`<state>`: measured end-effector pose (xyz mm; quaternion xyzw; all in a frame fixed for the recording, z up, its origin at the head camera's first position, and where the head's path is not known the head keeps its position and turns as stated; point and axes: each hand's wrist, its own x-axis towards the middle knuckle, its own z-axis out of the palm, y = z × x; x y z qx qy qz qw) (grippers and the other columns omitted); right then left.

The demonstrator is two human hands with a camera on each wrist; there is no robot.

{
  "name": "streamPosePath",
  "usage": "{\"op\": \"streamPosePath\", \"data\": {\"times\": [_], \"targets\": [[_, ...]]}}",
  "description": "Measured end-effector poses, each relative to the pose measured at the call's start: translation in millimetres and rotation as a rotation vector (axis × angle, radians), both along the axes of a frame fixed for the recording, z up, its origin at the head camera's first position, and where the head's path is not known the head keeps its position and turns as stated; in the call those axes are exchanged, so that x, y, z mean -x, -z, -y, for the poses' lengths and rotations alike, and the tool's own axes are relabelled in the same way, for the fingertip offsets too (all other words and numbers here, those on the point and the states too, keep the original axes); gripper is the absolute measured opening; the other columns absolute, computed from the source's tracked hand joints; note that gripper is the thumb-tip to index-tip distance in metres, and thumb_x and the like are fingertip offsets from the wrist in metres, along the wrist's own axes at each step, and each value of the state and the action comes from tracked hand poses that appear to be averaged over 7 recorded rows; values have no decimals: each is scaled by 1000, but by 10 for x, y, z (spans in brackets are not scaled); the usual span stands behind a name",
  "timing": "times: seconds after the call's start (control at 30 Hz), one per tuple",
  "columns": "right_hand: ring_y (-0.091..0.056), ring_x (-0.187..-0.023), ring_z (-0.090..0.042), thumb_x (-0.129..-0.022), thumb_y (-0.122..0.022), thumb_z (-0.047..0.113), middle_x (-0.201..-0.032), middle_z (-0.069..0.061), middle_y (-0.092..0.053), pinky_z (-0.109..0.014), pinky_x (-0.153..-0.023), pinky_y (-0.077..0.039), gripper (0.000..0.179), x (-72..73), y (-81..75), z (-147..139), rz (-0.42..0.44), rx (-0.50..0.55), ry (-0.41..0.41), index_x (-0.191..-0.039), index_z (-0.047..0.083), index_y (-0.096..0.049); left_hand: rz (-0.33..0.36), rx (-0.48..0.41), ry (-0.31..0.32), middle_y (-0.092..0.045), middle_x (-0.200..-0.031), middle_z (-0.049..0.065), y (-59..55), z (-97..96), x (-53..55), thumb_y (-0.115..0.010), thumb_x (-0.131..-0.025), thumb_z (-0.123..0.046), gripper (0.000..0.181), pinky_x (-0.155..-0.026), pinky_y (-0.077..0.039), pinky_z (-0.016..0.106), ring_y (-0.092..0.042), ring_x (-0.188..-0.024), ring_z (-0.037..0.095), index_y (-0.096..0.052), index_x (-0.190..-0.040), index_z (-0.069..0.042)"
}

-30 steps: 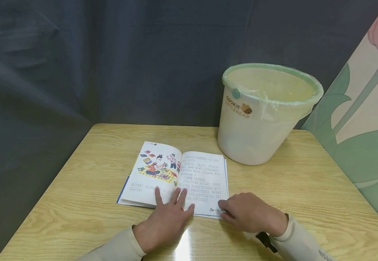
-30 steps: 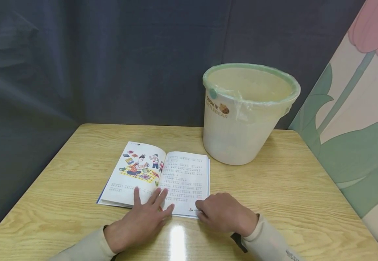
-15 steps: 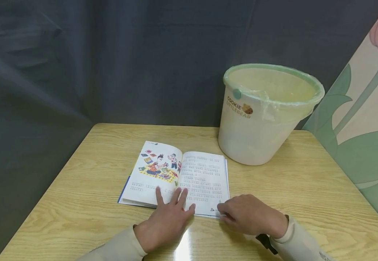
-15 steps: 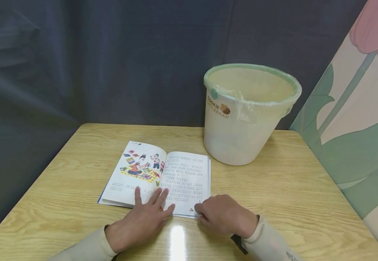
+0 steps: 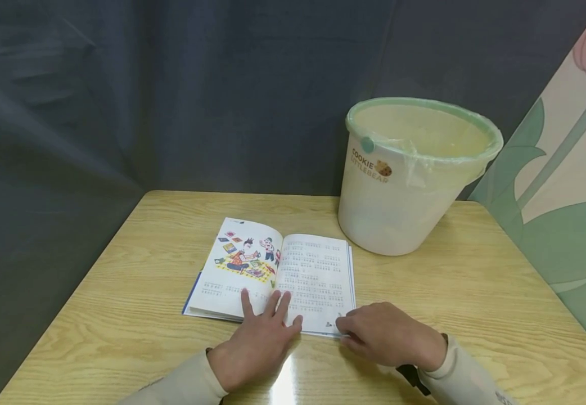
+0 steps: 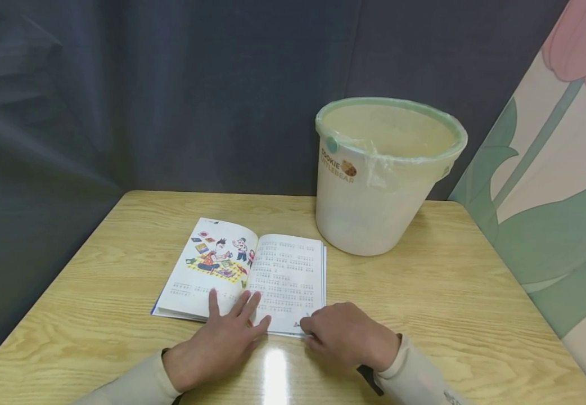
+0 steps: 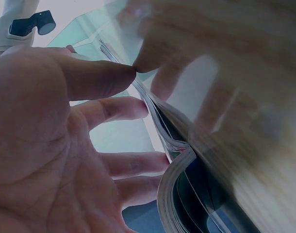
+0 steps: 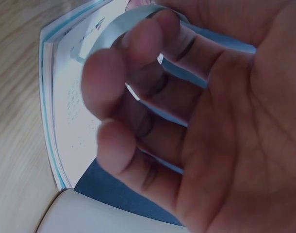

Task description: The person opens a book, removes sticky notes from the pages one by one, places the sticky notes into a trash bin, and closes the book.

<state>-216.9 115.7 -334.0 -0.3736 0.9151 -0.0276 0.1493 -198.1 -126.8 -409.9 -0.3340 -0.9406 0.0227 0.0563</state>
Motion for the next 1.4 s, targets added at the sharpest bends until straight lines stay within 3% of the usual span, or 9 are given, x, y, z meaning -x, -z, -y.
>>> {"op": "streamPosePath", "data": {"times": [0.47,0.7,0.9,1.13,1.4], "targets": [[-35,-57,1,-93,-67,23,-68,17,-44,-17,-52,-34,18,-10,-88,-3,-4,0,-45,-79,25,-55,42,7,-11,-45,-152,16,-20,5,4,-57,-97,-35,39,-92,-36,81,-45,-141,35,-58,-136,-30],[-36,-58,1,-95,-65,25,-68,17,-44,-18,-53,-34,18,8,-192,-18,-13,-2,-22,-80,25,-55,51,20,-13,-45,-153,16,-35,16,3,-56,-97,-36,40,-93,-36,81,-45,-141,35,-57,-137,-30],[-36,-58,2,-96,-64,27,-66,17,-41,-19,-55,-32,23,10,-259,-30,-53,16,-9,-77,26,-52,7,40,-14,-46,-152,16,-30,8,9,-57,-97,-38,41,-93,-37,79,-46,-140,34,-57,-137,-30],[-36,-58,2,-98,-63,28,-66,16,-40,-19,-54,-32,24,-9,-316,-59,-81,30,21,-77,26,-50,35,62,-12,-45,-153,14,-10,-27,-20,-56,-97,-40,43,-94,-35,79,-44,-141,34,-55,-139,-32],[-36,-59,0,-96,-64,29,-68,16,-41,-20,-55,-31,23,-3,-414,-93,-161,27,50,-79,27,-49,-1,48,13,-54,-137,2,-41,-8,6,-61,-94,-36,43,-91,-39,79,-51,-121,27,-56,-137,-29]]}}
